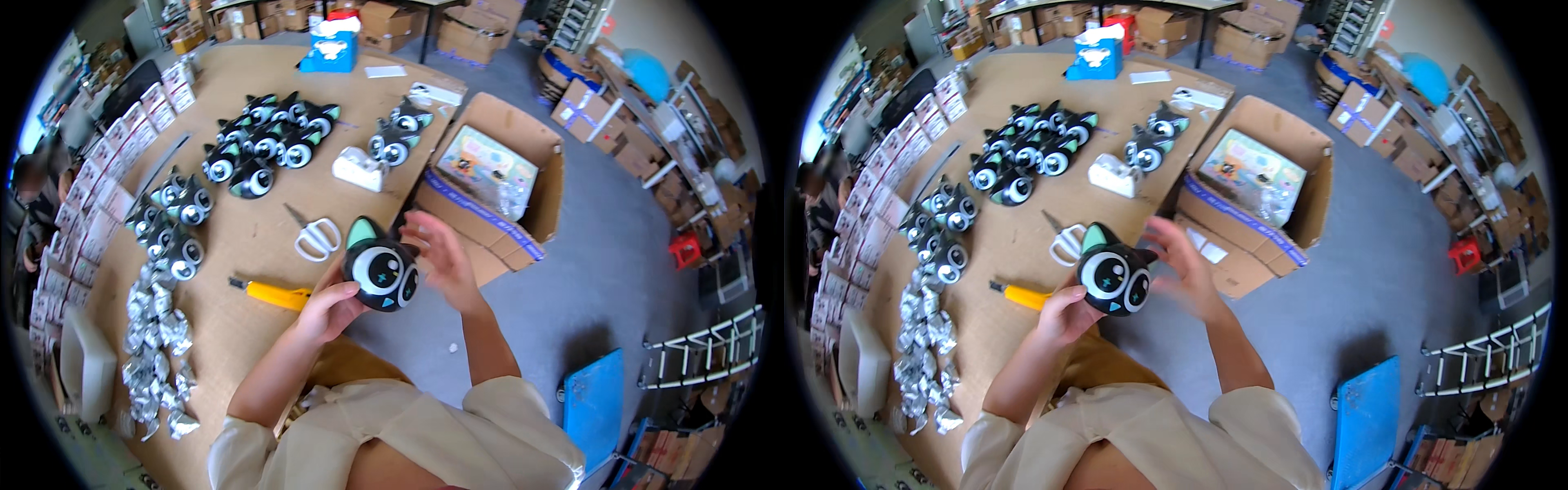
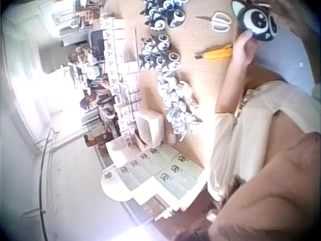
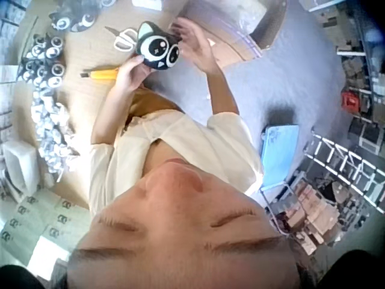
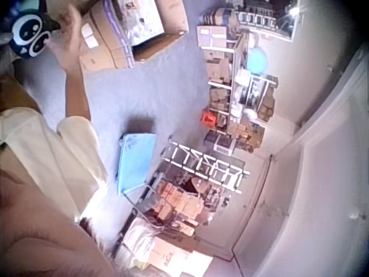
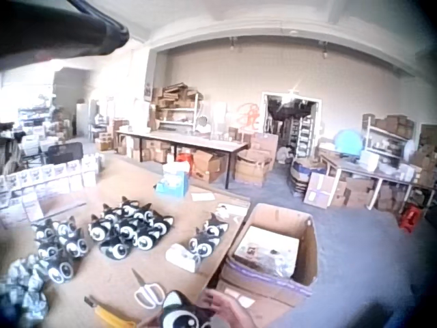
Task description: The person repeatedly picks up small black cat-shaped objects, uses a yellow utility knife to cut away plastic or tape, and wipes each item with a white cloth. Finished items are placed on the table among others. The person handles each object one at a time, rotating it to clean different sides.
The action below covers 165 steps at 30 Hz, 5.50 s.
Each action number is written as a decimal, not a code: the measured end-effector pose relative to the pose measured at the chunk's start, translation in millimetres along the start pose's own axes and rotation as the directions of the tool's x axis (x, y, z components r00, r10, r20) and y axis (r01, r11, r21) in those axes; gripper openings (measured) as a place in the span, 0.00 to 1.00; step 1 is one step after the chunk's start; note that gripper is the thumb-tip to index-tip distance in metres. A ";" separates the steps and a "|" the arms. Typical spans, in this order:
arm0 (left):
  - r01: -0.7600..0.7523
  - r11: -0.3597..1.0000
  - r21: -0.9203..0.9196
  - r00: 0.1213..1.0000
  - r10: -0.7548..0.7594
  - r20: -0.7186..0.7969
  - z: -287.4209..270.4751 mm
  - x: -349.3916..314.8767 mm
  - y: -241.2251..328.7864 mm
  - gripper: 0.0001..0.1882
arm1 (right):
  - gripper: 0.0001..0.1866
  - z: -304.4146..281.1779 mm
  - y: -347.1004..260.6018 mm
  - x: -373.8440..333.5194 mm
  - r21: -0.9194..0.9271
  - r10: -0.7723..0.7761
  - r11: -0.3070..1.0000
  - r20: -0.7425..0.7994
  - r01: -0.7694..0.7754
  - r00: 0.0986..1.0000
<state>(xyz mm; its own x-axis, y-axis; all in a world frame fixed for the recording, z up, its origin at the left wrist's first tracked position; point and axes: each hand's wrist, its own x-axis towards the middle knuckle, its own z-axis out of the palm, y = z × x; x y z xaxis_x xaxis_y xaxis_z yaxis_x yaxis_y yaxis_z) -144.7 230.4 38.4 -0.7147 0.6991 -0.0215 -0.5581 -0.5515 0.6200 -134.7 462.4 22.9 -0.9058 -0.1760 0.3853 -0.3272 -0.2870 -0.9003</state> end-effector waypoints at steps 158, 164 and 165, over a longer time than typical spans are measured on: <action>-0.753 0.517 0.407 0.119 0.715 -0.689 -52.5 -344.2 29.4 0.31 | 0.34 304.4 85.4 34.2 -0.548 0.013 0.810 0.373 0.209 0.928; -0.796 0.489 0.357 0.189 0.761 -0.621 -52.5 -319.4 27.6 0.35 | 0.33 364.6 52.5 13.4 0.016 -0.079 0.996 0.535 0.083 0.841; -0.815 0.471 0.337 0.190 0.767 -0.613 -51.9 -317.3 26.5 0.35 | 0.33 371.1 52.9 14.8 -0.034 -0.113 0.987 0.553 0.157 0.826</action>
<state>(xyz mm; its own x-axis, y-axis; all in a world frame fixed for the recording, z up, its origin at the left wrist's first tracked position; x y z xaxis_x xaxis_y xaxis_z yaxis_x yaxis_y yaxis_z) 45.4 -29.6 21.0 -0.8222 -0.5692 -0.0097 0.4615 -0.6764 0.5740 -65.6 95.2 56.1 -0.5626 -0.6334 0.5314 -0.4745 -0.2790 -0.8349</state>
